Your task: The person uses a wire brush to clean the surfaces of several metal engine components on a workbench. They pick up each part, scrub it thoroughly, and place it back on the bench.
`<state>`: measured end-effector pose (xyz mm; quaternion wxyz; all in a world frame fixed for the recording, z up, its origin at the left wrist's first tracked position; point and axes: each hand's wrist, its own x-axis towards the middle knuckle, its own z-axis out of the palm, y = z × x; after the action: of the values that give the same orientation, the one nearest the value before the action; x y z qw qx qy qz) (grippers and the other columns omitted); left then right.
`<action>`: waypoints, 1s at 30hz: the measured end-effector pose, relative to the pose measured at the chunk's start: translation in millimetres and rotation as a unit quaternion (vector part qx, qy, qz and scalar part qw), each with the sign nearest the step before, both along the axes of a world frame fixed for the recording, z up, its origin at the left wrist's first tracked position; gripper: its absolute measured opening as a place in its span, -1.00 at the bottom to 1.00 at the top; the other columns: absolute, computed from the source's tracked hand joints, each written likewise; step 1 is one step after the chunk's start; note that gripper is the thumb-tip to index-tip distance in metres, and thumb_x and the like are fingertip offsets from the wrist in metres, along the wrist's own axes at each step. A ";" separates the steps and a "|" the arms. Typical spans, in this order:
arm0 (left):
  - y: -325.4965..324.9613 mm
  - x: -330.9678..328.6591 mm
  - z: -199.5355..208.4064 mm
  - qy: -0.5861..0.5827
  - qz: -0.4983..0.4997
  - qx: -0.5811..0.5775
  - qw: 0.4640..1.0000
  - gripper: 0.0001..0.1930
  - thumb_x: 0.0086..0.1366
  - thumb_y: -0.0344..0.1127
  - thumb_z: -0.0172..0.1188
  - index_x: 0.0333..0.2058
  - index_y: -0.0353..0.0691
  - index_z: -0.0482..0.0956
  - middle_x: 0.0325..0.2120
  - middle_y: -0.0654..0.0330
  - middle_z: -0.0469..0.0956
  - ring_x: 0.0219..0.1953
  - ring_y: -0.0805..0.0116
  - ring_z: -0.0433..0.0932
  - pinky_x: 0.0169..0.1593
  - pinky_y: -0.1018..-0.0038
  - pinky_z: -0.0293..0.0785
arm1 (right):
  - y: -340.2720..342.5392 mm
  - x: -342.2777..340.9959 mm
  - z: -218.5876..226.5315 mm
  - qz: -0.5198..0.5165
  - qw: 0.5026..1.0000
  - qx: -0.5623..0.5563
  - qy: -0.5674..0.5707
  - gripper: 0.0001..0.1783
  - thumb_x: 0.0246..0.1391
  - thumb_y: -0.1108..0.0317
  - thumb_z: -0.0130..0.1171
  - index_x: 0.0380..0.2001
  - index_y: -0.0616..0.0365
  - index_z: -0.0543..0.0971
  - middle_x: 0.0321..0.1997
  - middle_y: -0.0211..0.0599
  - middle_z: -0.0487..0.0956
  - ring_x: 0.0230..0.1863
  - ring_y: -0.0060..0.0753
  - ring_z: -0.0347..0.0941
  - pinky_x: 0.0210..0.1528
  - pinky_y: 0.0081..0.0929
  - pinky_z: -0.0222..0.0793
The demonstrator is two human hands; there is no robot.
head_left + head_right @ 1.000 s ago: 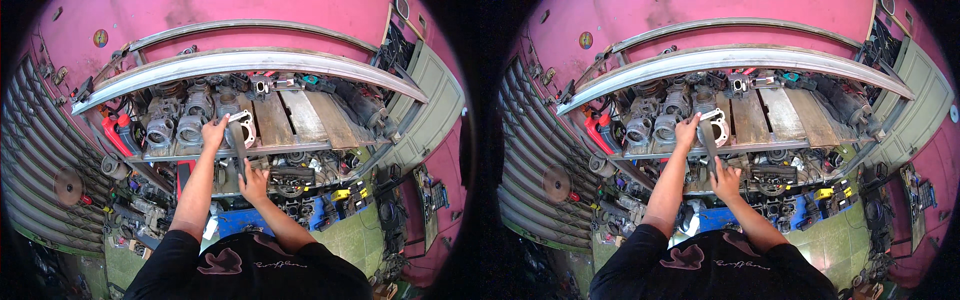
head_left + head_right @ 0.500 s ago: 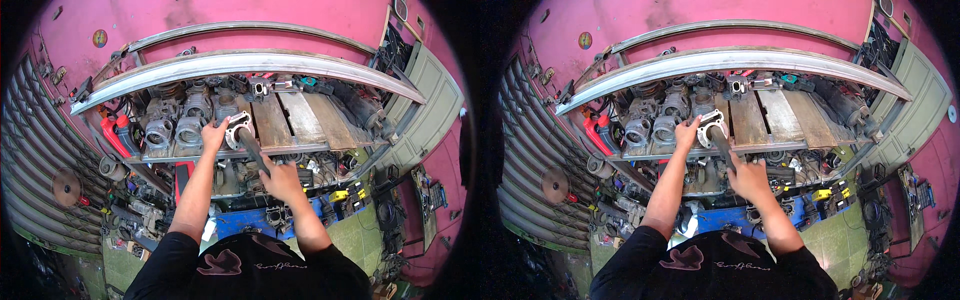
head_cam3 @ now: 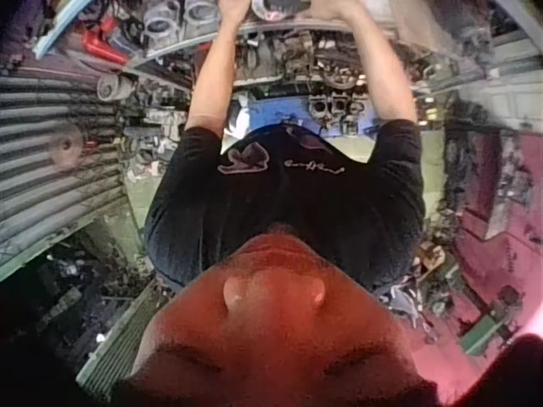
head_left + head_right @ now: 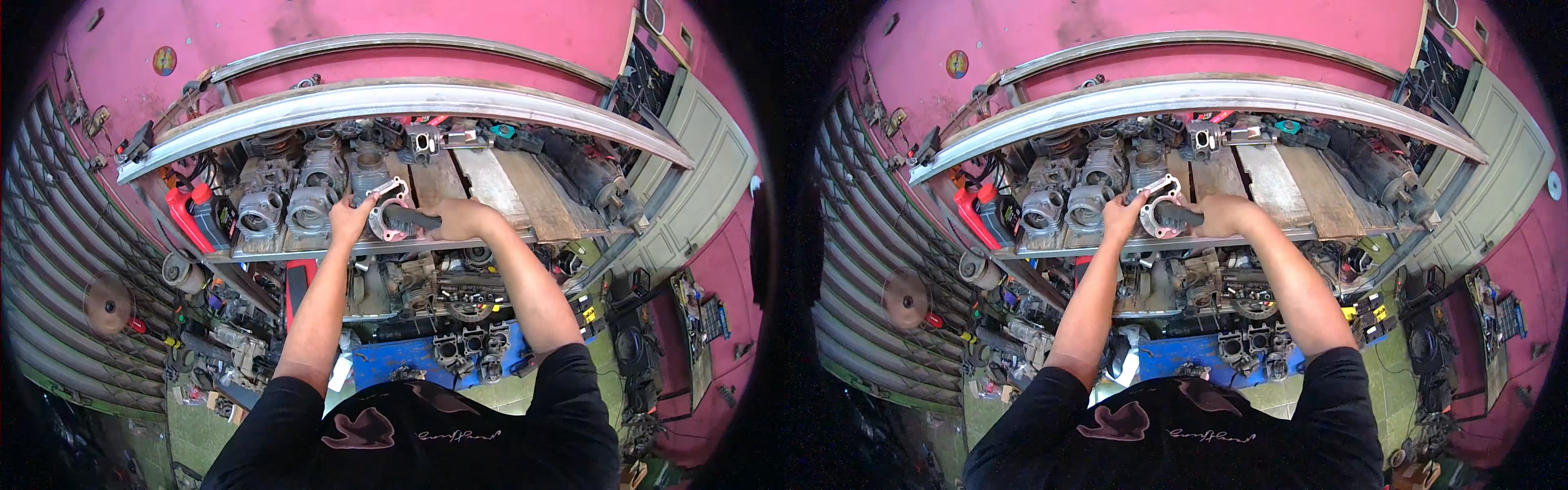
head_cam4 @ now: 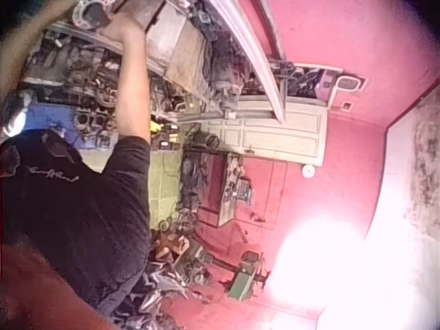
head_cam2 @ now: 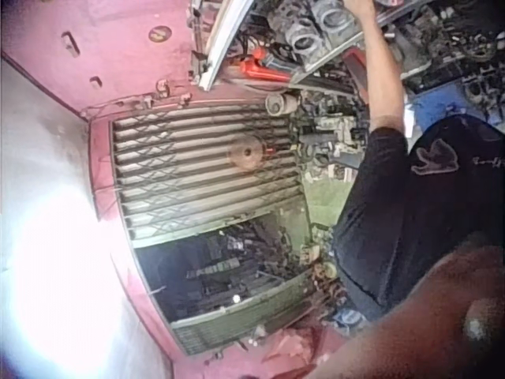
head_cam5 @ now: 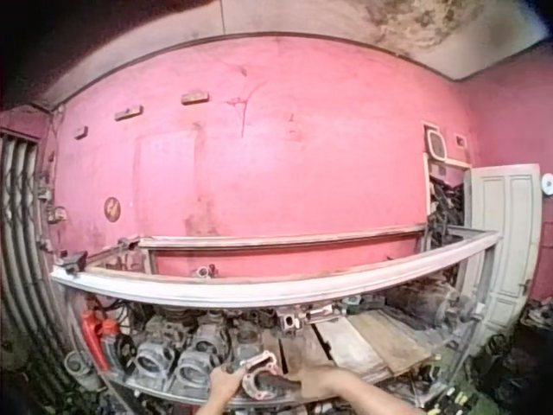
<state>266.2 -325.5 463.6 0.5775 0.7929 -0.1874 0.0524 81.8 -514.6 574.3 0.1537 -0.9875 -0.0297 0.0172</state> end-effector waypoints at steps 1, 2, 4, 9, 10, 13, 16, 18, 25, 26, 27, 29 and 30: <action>0.3 -0.3 -1.8 0.000 -0.005 -0.005 1.000 -0.39 0.13 0.16 0.50 -0.20 -0.39 0.78 -0.34 -0.11 0.77 -0.22 0.04 0.78 -0.06 0.25 0.62 | 4.0 -4.2 -4.9 -0.029 0.995 -0.095 -0.010 -0.66 0.21 0.17 0.23 0.02 -0.10 0.74 -0.33 -0.17 0.73 -0.21 -0.11 0.65 0.03 -0.12 0.37; 1.4 -4.7 1.5 -0.026 0.027 0.027 0.999 -0.37 0.12 0.19 0.50 -0.20 -0.39 0.77 -0.35 -0.12 0.76 -0.24 0.03 0.78 -0.07 0.24 0.62 | 18.9 -8.9 5.9 -0.056 0.980 -0.187 -0.021 -0.69 0.22 0.19 0.20 -0.01 -0.14 0.75 -0.31 -0.22 0.75 -0.17 -0.14 0.66 0.14 -0.07 0.29; 0.9 -1.4 3.6 -0.012 0.007 0.032 0.999 -0.35 0.12 0.22 0.49 -0.20 -0.40 0.77 -0.36 -0.15 0.76 -0.23 -0.01 0.78 -0.07 0.23 0.62 | 35.0 -10.0 -3.3 -0.079 0.934 -0.333 -0.107 -0.75 0.22 0.22 0.17 -0.14 -0.20 0.78 -0.31 -0.37 0.78 -0.09 -0.26 0.65 0.37 0.07 -0.03; 3.6 15.2 -11.4 -0.027 0.022 0.060 0.998 -0.32 0.10 0.28 0.46 -0.19 -0.35 0.77 -0.32 -0.17 0.75 -0.17 -0.10 0.76 -0.05 0.17 0.62 | 45.7 -7.8 -8.0 -0.030 0.928 -0.349 -0.130 -0.76 0.23 0.28 0.14 -0.27 0.10 0.75 -0.39 -0.20 0.73 -0.21 -0.20 0.61 0.28 0.03 0.16; 4.8 16.1 -11.3 -0.018 0.031 0.073 0.997 -0.31 0.10 0.28 0.47 -0.18 -0.35 0.77 -0.31 -0.17 0.75 -0.17 -0.10 0.76 -0.04 0.16 0.62 | 44.9 -1.9 3.1 -0.058 0.956 -0.281 -0.068 -0.74 0.27 0.27 0.11 -0.27 0.13 0.75 -0.40 -0.20 0.72 -0.27 -0.23 0.61 0.21 -0.02 0.26; -2.3 -0.1 2.6 -0.018 0.036 0.085 0.996 -0.29 0.09 0.29 0.46 -0.22 -0.40 0.75 -0.36 -0.19 0.73 -0.23 -0.08 0.75 -0.09 0.15 0.60 | 4.4 29.1 -5.4 -0.139 0.981 0.092 0.097 -0.69 0.34 0.21 0.08 -0.25 0.17 0.72 -0.34 -0.20 0.71 -0.43 -0.32 0.56 -0.17 -0.17 0.45; -14.7 -6.7 5.9 -0.053 0.015 0.033 0.998 -0.24 0.07 0.31 0.47 -0.28 -0.50 0.72 -0.48 -0.24 0.69 -0.35 -0.05 0.74 -0.18 0.15 0.58 | -40.6 42.8 -60.6 -0.212 0.811 0.502 0.213 -0.69 0.38 0.18 0.06 -0.18 0.21 0.65 -0.35 -0.26 0.67 -0.54 -0.44 0.47 -0.54 -0.37 0.32; -4.6 20.4 -19.9 -0.104 0.048 0.053 0.992 -0.22 0.07 0.32 0.46 -0.25 -0.50 0.73 -0.47 -0.24 0.69 -0.33 -0.05 0.74 -0.17 0.16 0.59 | -15.5 46.0 -69.1 -0.248 0.744 0.588 0.199 -0.69 0.38 0.16 0.09 -0.07 0.20 0.57 -0.41 -0.28 0.64 -0.59 -0.53 0.42 -0.63 -0.48 0.20; -4.8 10.3 9.3 -0.012 -0.006 0.111 0.994 -0.06 -0.01 0.35 0.48 -0.05 -0.59 0.68 -0.21 -0.34 0.71 -0.08 -0.11 0.75 0.04 0.19 0.61 | 27.2 10.0 -23.5 -0.052 0.966 -0.252 -0.027 -0.67 0.28 0.22 0.15 -0.04 0.15 0.70 -0.23 -0.19 0.71 -0.04 -0.12 0.56 0.17 -0.14 0.31; -4.5 20.1 -1.7 -0.029 0.011 0.094 0.995 -0.08 0.00 0.35 0.47 -0.08 -0.58 0.69 -0.23 -0.33 0.72 -0.10 -0.11 0.76 0.02 0.18 0.61 | 19.9 16.2 -35.1 -0.017 0.943 -0.311 -0.120 -0.64 0.26 0.21 0.16 0.02 0.15 0.68 -0.21 -0.23 0.70 0.02 -0.15 0.52 0.22 -0.11 0.24; -4.2 21.8 -5.5 -0.042 0.026 0.079 0.996 -0.09 0.00 0.35 0.47 -0.10 -0.57 0.70 -0.25 -0.32 0.72 -0.12 -0.11 0.76 0.01 0.18 0.61 | 19.3 18.5 -37.3 0.017 0.908 -0.363 -0.207 -0.59 0.23 0.21 0.18 0.08 0.14 0.67 -0.19 -0.27 0.69 0.07 -0.19 0.49 0.27 -0.08 0.17; -3.9 19.6 -4.8 -0.033 0.020 0.089 0.995 -0.12 0.02 0.35 0.46 -0.13 -0.56 0.71 -0.27 -0.32 0.72 -0.14 -0.12 0.76 0.00 0.17 0.61 | 21.4 19.2 -29.5 0.119 0.846 -0.465 -0.233 -0.56 0.21 0.21 0.17 0.11 0.12 0.66 -0.13 -0.27 0.68 0.20 -0.21 0.39 0.28 -0.10 0.16; -3.5 15.9 0.5 -0.029 0.016 0.094 0.995 -0.13 0.03 0.35 0.46 -0.15 -0.56 0.72 -0.28 -0.32 0.72 -0.15 -0.12 0.76 -0.01 0.17 0.62 | 23.5 19.1 -24.1 0.168 0.806 -0.512 -0.244 -0.55 0.21 0.21 0.17 0.12 0.11 0.66 -0.10 -0.27 0.68 0.26 -0.22 0.34 0.28 -0.11 0.15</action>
<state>282.1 -329.0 464.1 0.4943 0.8445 -0.1953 0.0668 100.9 -491.1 550.2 -0.3923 -0.8739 -0.2183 -0.1864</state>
